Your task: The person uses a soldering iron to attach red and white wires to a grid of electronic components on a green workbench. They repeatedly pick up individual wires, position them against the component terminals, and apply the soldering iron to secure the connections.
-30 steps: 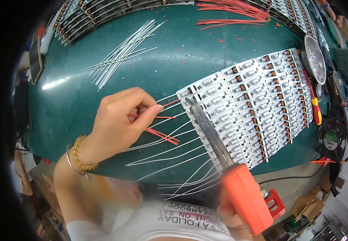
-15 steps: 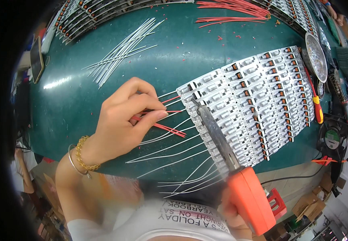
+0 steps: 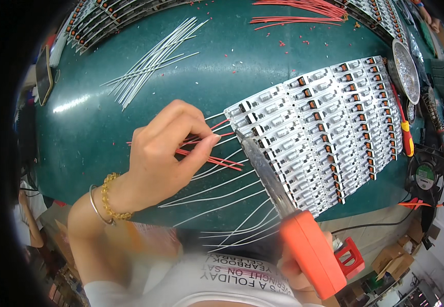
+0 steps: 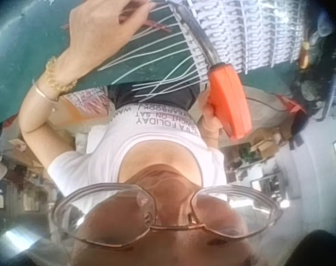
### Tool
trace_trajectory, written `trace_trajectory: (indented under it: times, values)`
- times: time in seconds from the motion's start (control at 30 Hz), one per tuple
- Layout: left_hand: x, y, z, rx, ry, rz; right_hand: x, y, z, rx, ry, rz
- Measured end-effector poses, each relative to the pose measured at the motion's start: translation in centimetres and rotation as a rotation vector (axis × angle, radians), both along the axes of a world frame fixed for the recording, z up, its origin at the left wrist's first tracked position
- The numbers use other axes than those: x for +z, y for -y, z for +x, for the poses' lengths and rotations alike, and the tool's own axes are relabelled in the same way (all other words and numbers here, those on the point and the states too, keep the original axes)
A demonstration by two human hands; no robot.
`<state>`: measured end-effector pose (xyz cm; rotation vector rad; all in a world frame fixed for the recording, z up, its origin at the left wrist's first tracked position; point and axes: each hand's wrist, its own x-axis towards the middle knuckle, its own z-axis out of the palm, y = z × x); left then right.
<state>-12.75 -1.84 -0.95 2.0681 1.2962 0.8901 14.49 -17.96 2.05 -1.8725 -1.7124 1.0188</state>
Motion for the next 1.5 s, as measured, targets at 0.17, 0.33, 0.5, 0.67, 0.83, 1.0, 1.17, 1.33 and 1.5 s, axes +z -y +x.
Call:
trace_trajectory:
  times: [0.17,0.33,0.5,0.67,0.83,1.0,1.17,1.33,1.5]
  values:
    - [-0.1,-0.1,0.0,-0.012,0.021,0.020,-0.7,1.3,-1.1,-0.363,-0.223,-0.004]
    - [-0.1,0.0,0.0,0.003,0.037,0.011,-0.7,1.2,-0.1,-0.233,-0.272,-0.059]
    - [-0.3,0.0,0.1,-0.007,0.039,0.024,-0.9,1.2,-0.3,-0.186,-0.169,-0.005]
    - [-0.4,0.1,0.2,-0.007,-0.012,0.068,-1.1,0.5,-0.5,-0.141,-0.388,0.067]
    - [-0.2,0.2,-0.1,0.012,-0.036,0.084,-4.0,6.2,3.8,0.029,0.258,0.117]
    - [-0.4,0.0,0.3,-0.011,-0.033,0.098,-1.4,0.8,-2.0,-0.329,-0.543,0.240]
    - [-0.5,0.1,0.4,-0.004,-0.035,0.112,-0.6,0.7,-2.2,-0.326,-0.489,0.117]
    - [-0.4,0.2,0.2,0.013,-0.035,0.096,-0.1,1.2,1.0,0.041,-0.097,-0.060]
    - [0.1,0.2,0.5,0.000,0.002,0.051,-2.7,2.0,0.7,-0.058,-0.296,0.214]
